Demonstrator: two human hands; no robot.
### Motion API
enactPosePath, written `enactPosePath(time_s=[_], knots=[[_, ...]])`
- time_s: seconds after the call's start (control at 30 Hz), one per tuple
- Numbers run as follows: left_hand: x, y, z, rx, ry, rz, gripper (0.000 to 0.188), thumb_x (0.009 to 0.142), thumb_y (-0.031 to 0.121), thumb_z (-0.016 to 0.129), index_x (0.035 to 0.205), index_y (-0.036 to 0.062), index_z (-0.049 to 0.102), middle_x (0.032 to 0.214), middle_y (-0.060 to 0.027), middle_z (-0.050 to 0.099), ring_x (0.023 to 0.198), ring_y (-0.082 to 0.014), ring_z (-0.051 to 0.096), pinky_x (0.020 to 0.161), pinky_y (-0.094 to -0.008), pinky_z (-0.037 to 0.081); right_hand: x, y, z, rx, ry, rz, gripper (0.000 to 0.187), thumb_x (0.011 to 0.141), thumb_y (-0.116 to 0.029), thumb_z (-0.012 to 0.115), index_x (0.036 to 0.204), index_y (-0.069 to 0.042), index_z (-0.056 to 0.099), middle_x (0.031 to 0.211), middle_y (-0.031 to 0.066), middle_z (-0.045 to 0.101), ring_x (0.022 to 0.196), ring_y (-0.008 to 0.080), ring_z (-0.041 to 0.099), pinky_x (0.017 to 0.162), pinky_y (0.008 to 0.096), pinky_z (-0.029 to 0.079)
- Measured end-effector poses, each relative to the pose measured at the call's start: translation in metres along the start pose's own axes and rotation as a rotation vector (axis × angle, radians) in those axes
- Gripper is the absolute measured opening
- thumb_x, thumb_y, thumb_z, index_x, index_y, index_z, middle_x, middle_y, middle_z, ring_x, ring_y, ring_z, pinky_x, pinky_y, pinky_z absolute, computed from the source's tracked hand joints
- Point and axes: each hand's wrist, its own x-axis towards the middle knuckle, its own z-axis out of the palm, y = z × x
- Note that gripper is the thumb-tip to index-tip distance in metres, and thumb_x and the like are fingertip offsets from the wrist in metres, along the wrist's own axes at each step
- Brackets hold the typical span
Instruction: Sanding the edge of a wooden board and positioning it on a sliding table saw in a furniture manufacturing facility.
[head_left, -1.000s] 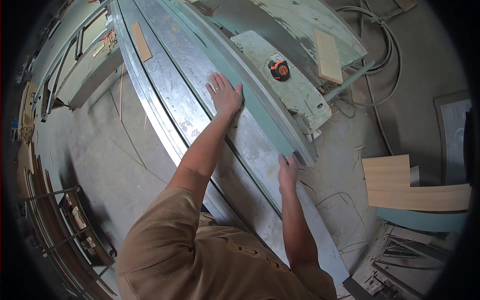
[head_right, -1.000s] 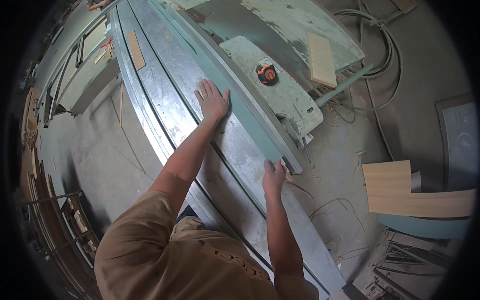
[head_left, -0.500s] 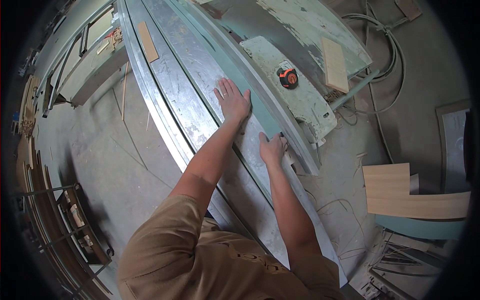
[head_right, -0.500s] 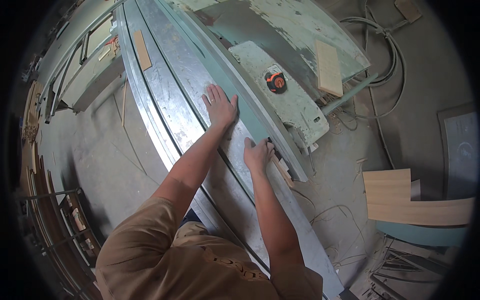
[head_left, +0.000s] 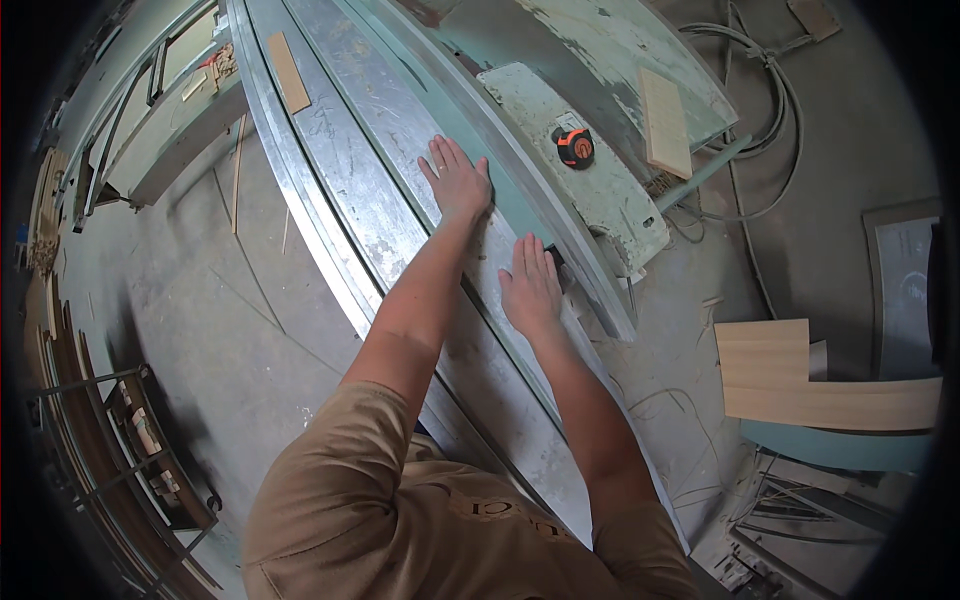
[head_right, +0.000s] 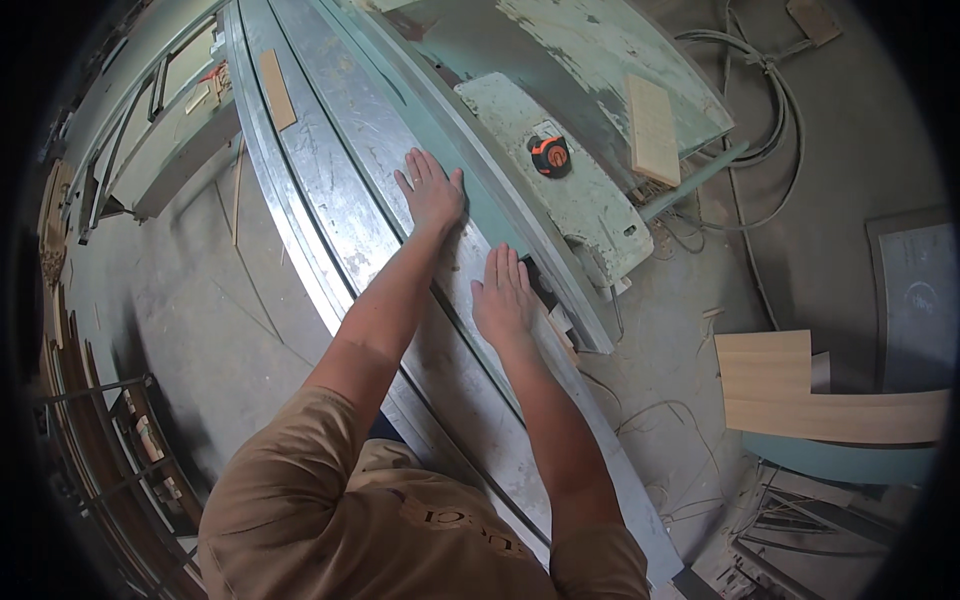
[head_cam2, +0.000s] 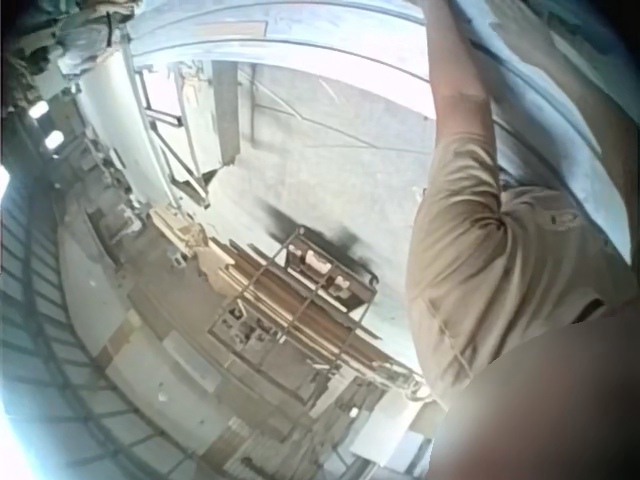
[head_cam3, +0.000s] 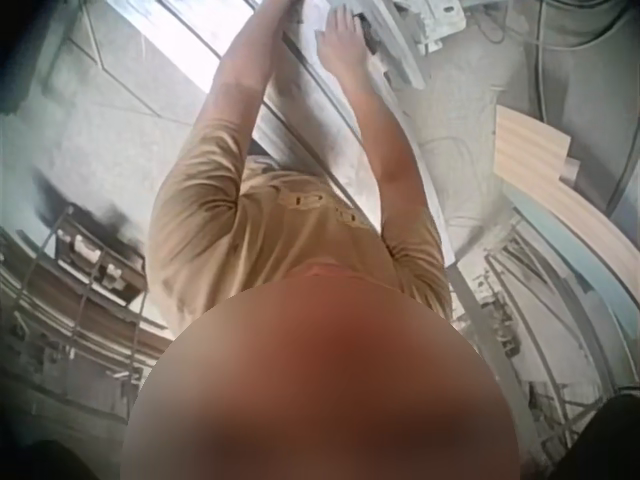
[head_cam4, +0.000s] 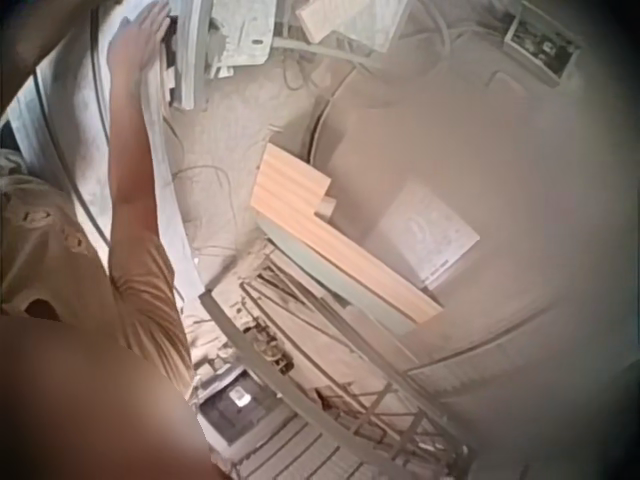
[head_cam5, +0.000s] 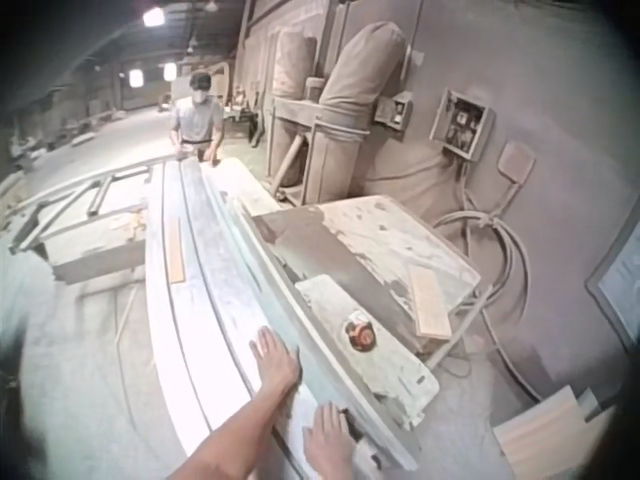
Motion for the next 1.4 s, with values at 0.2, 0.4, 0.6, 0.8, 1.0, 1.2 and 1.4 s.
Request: enactPosePath(time_s=[0.2, 0.4, 0.6, 0.8, 1.0, 1.2, 1.4], knots=[[0.020, -0.010, -0.002, 0.010, -0.022, 0.017, 0.086, 0.111, 0.052, 0.043, 0.168, -0.0114, 0.023, 0.179, -0.0289, 0.020, 0.169, -0.0386, 0.012, 0.134, -0.0616, -0.001, 0.024, -0.010, 0.008, 0.011, -0.021, 0.019, 0.074, 0.110, -0.036, 0.058, 0.164, 0.009, 0.035, 0.174, 0.0315, 0.030, 0.163, 0.0428, 0.029, 0.133, 0.0514, 0.024], [0.023, -0.017, -0.016, -0.035, 0.041, 0.030, 0.084, 0.108, 0.049, 0.051, 0.164, -0.0115, 0.032, 0.175, -0.0306, 0.029, 0.167, -0.0405, 0.020, 0.135, -0.0595, 0.005, 0.037, -0.014, 0.015, 0.021, -0.082, 0.017, 0.076, 0.111, -0.039, 0.055, 0.166, 0.008, 0.030, 0.177, 0.0291, 0.024, 0.166, 0.0407, 0.022, 0.135, 0.0494, 0.021], [-0.057, 0.000, -0.027, -0.138, -0.014, 0.180, 0.079, 0.102, 0.039, 0.062, 0.160, -0.0107, 0.040, 0.171, -0.0285, 0.039, 0.164, -0.0396, 0.029, 0.134, -0.0595, 0.013, 0.040, -0.010, 0.020, 0.041, -0.036, 0.008, 0.074, 0.108, -0.033, 0.058, 0.164, 0.010, 0.034, 0.174, 0.0321, 0.028, 0.164, 0.0447, 0.026, 0.133, 0.0517, 0.025], [-0.067, -0.003, -0.032, -0.104, -0.008, 0.231, 0.071, 0.107, 0.037, 0.054, 0.160, -0.0083, 0.041, 0.172, -0.0269, 0.037, 0.164, -0.0388, 0.029, 0.133, -0.0606, 0.014, 0.050, -0.017, 0.022, 0.065, -0.004, 0.017, 0.068, 0.107, -0.025, 0.050, 0.165, 0.009, 0.034, 0.174, 0.0309, 0.029, 0.164, 0.0441, 0.027, 0.134, 0.0513, 0.024], [-0.066, 0.005, -0.028, -0.068, -0.022, 0.210, 0.070, 0.110, 0.036, 0.048, 0.163, -0.0080, 0.037, 0.174, -0.0248, 0.034, 0.166, -0.0364, 0.025, 0.134, -0.0602, 0.010, 0.039, -0.021, 0.012, 0.289, 0.084, 0.079, 0.069, 0.102, -0.020, 0.062, 0.161, 0.009, 0.040, 0.171, 0.0310, 0.036, 0.162, 0.0460, 0.030, 0.133, 0.0520, 0.026], [-0.054, -0.002, -0.029, -0.041, -0.048, 0.158, 0.070, 0.111, 0.035, 0.047, 0.165, -0.0075, 0.035, 0.177, -0.0232, 0.030, 0.168, -0.0341, 0.020, 0.135, -0.0590, 0.006, -0.041, -0.050, -0.009, 0.636, 0.282, 0.104, 0.055, 0.101, -0.013, 0.068, 0.153, 0.002, 0.056, 0.164, 0.0229, 0.051, 0.153, 0.0431, 0.046, 0.126, 0.0477, 0.038], [-0.045, 0.001, -0.025, -0.043, -0.085, 0.147, 0.072, 0.111, 0.036, 0.045, 0.167, -0.0071, 0.030, 0.178, -0.0225, 0.026, 0.169, -0.0332, 0.018, 0.136, -0.0584, 0.004, 0.011, -0.093, -0.082, 0.732, 0.403, 0.022, 0.037, 0.102, -0.011, 0.068, 0.137, 0.001, 0.067, 0.140, 0.0210, 0.064, 0.135, 0.0406, 0.060, 0.116, 0.0493, 0.046]])
